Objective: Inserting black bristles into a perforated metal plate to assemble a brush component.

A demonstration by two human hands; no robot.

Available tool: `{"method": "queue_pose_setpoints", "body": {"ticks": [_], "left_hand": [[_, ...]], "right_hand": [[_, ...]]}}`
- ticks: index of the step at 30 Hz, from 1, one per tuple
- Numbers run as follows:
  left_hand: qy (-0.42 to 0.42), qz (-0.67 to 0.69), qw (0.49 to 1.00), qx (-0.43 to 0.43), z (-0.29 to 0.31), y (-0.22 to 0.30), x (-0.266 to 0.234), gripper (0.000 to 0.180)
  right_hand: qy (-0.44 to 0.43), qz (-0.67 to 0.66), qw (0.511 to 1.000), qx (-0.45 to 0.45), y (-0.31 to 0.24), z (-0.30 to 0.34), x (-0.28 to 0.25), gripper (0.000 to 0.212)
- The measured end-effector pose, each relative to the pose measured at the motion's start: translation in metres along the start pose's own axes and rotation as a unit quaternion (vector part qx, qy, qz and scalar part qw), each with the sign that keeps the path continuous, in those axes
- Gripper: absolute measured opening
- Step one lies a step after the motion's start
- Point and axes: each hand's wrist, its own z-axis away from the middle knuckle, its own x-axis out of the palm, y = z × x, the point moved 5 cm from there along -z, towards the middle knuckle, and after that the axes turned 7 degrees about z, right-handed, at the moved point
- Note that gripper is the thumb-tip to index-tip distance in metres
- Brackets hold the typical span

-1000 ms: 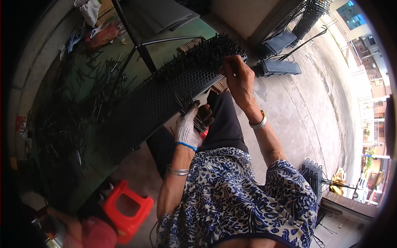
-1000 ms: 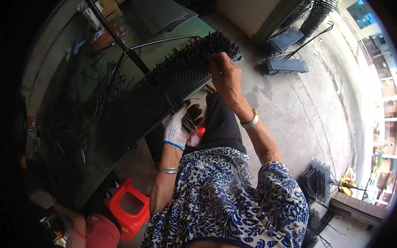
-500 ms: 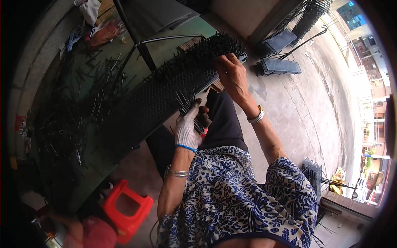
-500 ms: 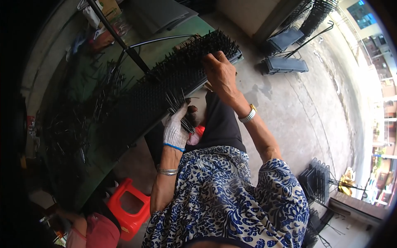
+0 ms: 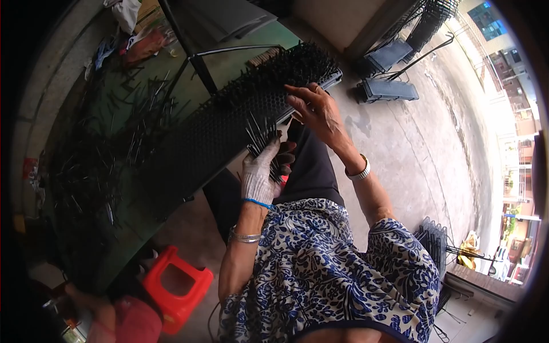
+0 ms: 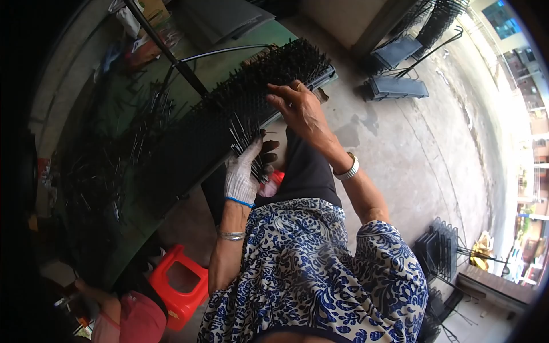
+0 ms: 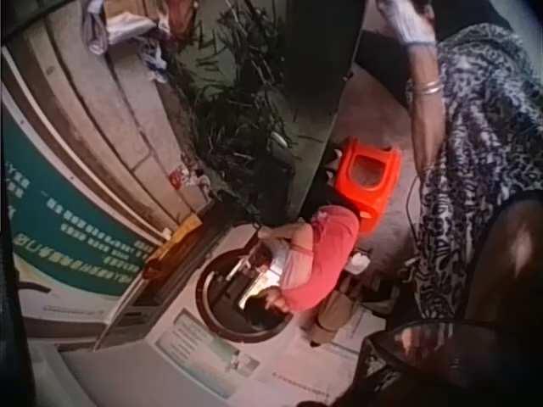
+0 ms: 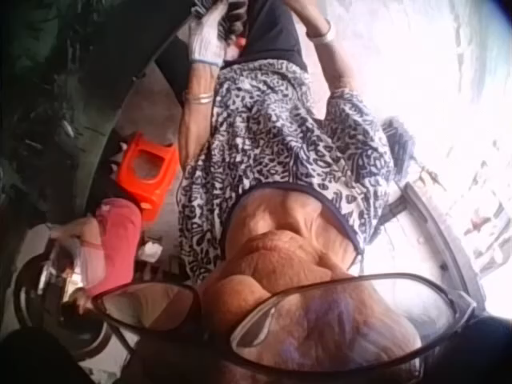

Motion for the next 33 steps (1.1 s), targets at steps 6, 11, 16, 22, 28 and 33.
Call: {"method": "queue_pose_setpoints", "body": {"ticks": [6,11,16,22,28,33], "left_hand": [[-0.028,-0.048,0.998,0.011,0.0,-0.003,0.008,0.018],[-0.02,-0.057,0.998,0.013,0.003,-0.008,0.007,0.019],[0.007,-0.016,1.0,0.012,-0.001,-0.006,0.004,0.02],[0.033,0.017,0.999,-0.002,-0.018,-0.004,-0.009,0.019],[-0.011,0.126,0.992,-0.019,-0.031,-0.017,-0.019,0.018],[-0.003,0.122,0.992,-0.012,-0.022,-0.014,-0.019,0.019]], "right_hand": [[-0.279,-0.207,0.93,0.123,-0.011,0.013,0.008,0.024],[-0.293,-0.272,0.909,0.119,-0.002,0.021,0.013,0.017],[-0.211,-0.27,0.928,0.146,-0.003,0.018,-0.006,0.013],[0.106,-0.078,0.989,0.065,0.012,0.0,-0.039,0.007],[0.147,-0.011,0.989,0.03,0.022,-0.004,-0.023,0.005],[0.121,0.02,0.992,0.032,0.022,0.0,-0.02,0.005]]}}
